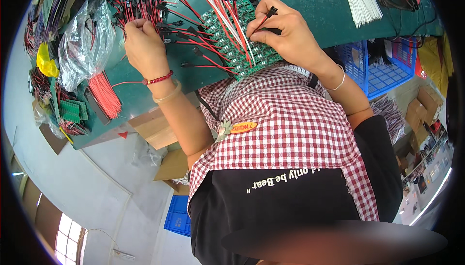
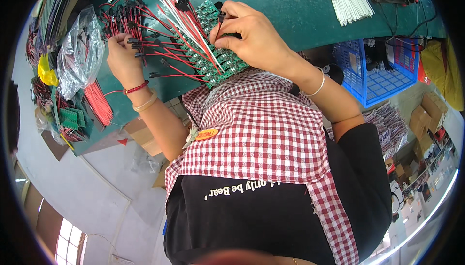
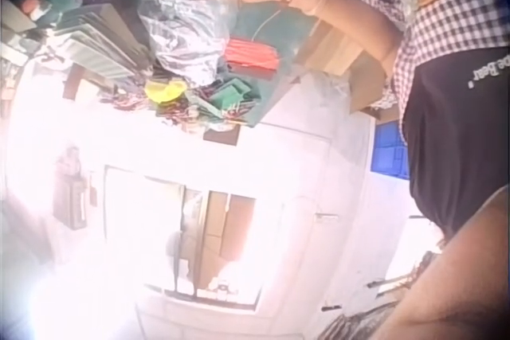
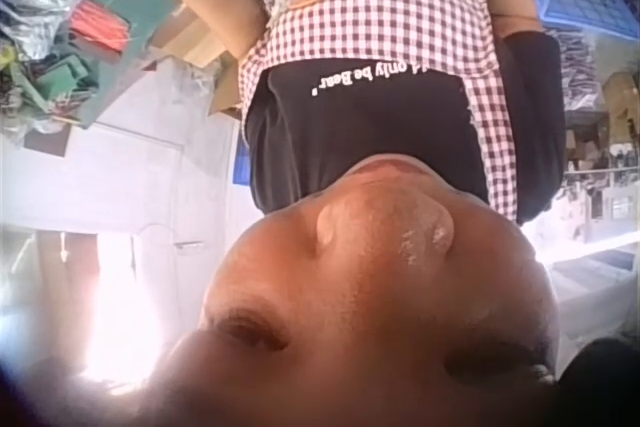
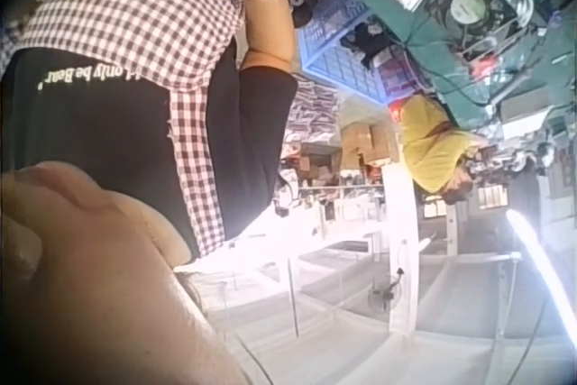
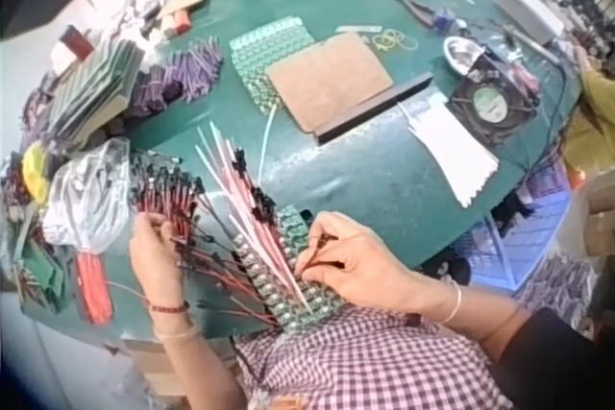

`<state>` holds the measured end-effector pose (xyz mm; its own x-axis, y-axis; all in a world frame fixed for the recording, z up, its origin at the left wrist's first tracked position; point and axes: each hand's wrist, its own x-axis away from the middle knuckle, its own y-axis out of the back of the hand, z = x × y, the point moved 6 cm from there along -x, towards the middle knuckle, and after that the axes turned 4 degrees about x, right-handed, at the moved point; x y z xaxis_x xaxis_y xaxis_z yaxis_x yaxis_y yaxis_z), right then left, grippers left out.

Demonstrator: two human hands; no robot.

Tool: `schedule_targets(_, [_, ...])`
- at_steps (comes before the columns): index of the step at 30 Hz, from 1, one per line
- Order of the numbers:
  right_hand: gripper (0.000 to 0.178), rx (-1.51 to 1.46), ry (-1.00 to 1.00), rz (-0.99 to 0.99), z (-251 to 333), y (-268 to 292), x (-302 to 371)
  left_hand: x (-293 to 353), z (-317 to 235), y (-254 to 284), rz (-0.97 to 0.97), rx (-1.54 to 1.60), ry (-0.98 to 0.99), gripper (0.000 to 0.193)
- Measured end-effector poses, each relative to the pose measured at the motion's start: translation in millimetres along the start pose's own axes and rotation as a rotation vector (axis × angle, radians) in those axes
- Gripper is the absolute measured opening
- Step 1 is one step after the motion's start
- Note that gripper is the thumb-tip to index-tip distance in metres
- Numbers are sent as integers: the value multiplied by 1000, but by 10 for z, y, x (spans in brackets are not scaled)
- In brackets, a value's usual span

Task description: The person plugs wire connectors into a stack of circuit boards by hand, then gathers bundles of red and white sleeves and slides them onto the wires attached to the boards.

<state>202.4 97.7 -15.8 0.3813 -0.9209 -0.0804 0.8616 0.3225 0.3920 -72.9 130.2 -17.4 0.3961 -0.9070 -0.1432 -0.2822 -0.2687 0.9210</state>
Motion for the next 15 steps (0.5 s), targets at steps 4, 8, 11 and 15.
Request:
schedule_targets(4, [10,94,49,-6,48,19,-2,68,-2,85,30,166,-38,16])
schedule_targets(8, [12,107,107,-3,65,22,-4,106,82,166,57,312,68,19])
schedule_targets(11, [14,78,119,-5,75,21,-17,123,154,226,-3,383,62,17])
schedule_targets(15, [16,77,118,8,62,15,-20,174,225,130,71,686,115,16])
